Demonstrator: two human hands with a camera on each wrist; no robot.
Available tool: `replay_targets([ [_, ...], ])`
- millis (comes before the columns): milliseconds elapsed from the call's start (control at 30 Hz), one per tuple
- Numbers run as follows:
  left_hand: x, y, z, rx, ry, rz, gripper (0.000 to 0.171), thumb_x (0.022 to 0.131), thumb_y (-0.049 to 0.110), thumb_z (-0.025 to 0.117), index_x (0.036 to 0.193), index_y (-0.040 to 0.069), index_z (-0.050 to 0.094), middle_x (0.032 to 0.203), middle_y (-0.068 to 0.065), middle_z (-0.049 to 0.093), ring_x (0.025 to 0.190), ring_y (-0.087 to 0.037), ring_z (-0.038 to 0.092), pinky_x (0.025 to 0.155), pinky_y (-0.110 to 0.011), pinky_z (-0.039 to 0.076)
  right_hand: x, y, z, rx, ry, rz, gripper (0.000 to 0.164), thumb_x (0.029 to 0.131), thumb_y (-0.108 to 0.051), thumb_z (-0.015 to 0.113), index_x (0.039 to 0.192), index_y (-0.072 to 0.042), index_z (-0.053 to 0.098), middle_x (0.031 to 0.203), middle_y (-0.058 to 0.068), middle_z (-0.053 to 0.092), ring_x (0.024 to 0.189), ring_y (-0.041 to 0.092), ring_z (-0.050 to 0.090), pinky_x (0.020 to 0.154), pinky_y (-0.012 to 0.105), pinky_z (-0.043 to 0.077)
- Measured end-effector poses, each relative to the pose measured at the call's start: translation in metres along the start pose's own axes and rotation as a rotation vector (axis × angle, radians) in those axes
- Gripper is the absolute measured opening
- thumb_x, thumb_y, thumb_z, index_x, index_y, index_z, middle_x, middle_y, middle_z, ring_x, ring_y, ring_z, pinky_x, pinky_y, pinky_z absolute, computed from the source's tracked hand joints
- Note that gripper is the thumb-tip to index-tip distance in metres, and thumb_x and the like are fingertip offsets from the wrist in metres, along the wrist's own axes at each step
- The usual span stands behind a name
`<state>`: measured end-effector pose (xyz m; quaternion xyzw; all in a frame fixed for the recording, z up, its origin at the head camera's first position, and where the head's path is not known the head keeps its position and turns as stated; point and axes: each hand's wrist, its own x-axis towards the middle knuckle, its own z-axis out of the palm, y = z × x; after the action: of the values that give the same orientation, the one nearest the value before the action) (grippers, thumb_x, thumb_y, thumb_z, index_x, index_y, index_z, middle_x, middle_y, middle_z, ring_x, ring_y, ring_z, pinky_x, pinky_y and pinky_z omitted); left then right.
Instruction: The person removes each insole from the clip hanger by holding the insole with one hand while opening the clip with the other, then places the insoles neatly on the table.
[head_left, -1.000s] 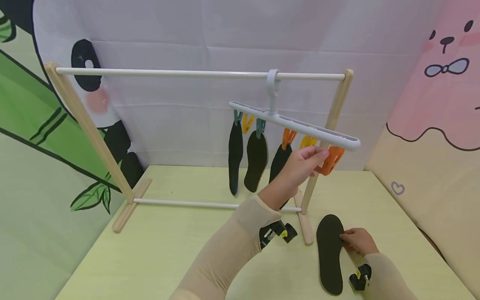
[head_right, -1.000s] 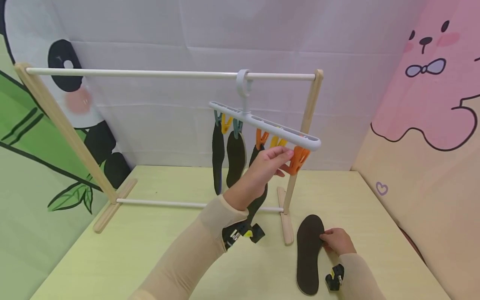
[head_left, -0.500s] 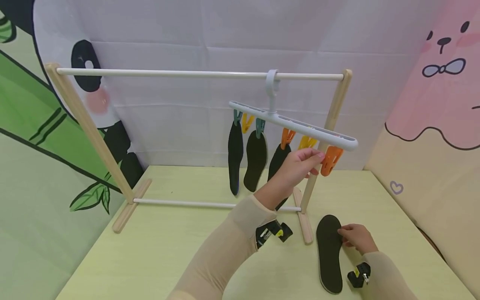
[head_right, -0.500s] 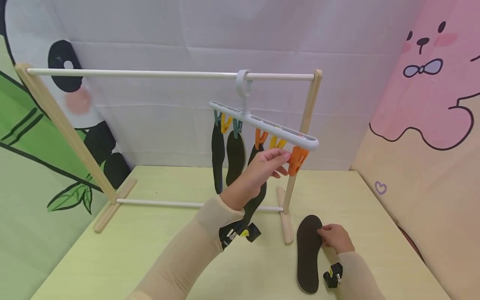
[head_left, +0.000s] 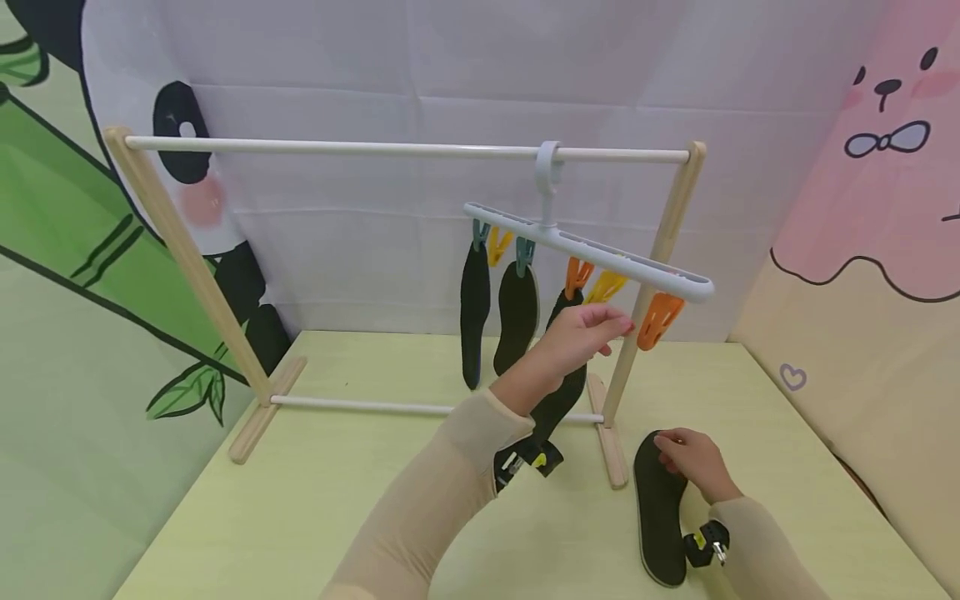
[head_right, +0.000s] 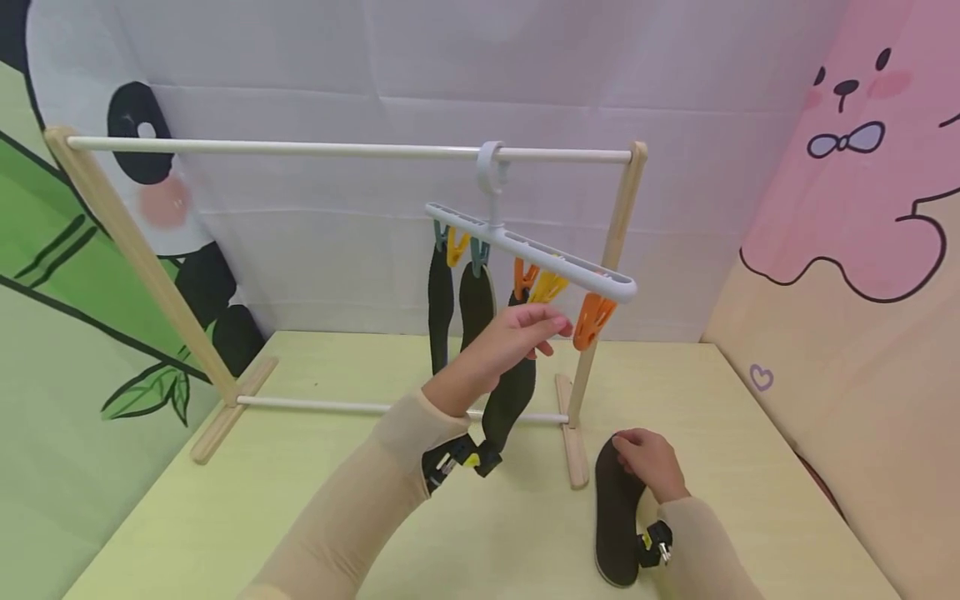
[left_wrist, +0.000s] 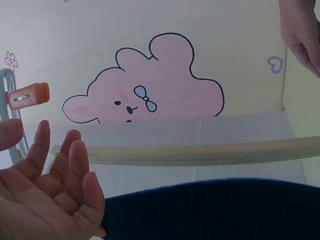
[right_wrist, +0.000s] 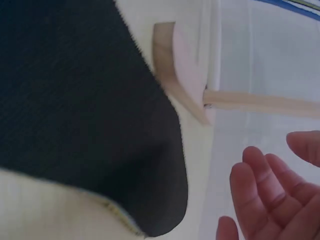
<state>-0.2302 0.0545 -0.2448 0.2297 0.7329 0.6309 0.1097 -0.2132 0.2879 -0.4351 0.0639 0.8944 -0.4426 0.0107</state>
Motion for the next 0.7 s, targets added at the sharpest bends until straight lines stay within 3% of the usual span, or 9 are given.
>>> replay_targets([
  [133, -0.001, -0.004, -0.012, 0.036, 0.022, -0.016, 0.026, 0.099, 0.018, 0.055, 0.111, -0.003, 0.064, 0.110, -0.013, 0.065, 0.092, -0.015, 0.056, 0.080, -0.025, 0.045, 0.000, -0.014, 0.006, 0.034, -0.016, -0.035, 0.035, 0.097, -0.014, 0.053, 0.116, 0.016, 0.056, 0.080, 0.011, 0.064, 0.071, 0.023, 0.061, 0.065, 0.029, 0.051],
  [333, -0.001, -0.008, -0.028, 0.087, 0.085, -0.052, 0.025, 0.099, 0.020, 0.055, 0.108, -0.001, 0.066, 0.107, -0.012, 0.066, 0.084, -0.020, 0.058, 0.086, -0.033, 0.045, -0.001, -0.028, 0.012, 0.044, -0.032, -0.092, 0.035, 0.097, -0.015, 0.053, 0.118, 0.014, 0.056, 0.080, 0.013, 0.065, 0.073, 0.027, 0.062, 0.071, 0.038, 0.053],
  [500, 0.000, -0.009, -0.040, 0.067, 0.165, -0.049, 0.025, 0.099, 0.019, 0.054, 0.105, -0.002, 0.066, 0.104, -0.013, 0.067, 0.084, -0.022, 0.058, 0.087, -0.034, 0.046, -0.002, -0.037, 0.018, 0.074, -0.053, -0.148, 0.037, 0.099, -0.016, 0.051, 0.125, 0.011, 0.054, 0.085, 0.017, 0.065, 0.078, 0.031, 0.063, 0.079, 0.047, 0.050],
  [700, 0.003, -0.012, -0.050, 0.020, 0.287, -0.023, 0.025, 0.100, 0.016, 0.052, 0.104, -0.005, 0.065, 0.100, -0.015, 0.065, 0.090, -0.024, 0.057, 0.082, -0.032, 0.050, -0.005, -0.060, 0.032, 0.130, -0.029, -0.241, 0.035, 0.100, -0.016, 0.052, 0.126, 0.007, 0.054, 0.099, 0.020, 0.065, 0.090, 0.032, 0.062, 0.084, 0.043, 0.049],
])
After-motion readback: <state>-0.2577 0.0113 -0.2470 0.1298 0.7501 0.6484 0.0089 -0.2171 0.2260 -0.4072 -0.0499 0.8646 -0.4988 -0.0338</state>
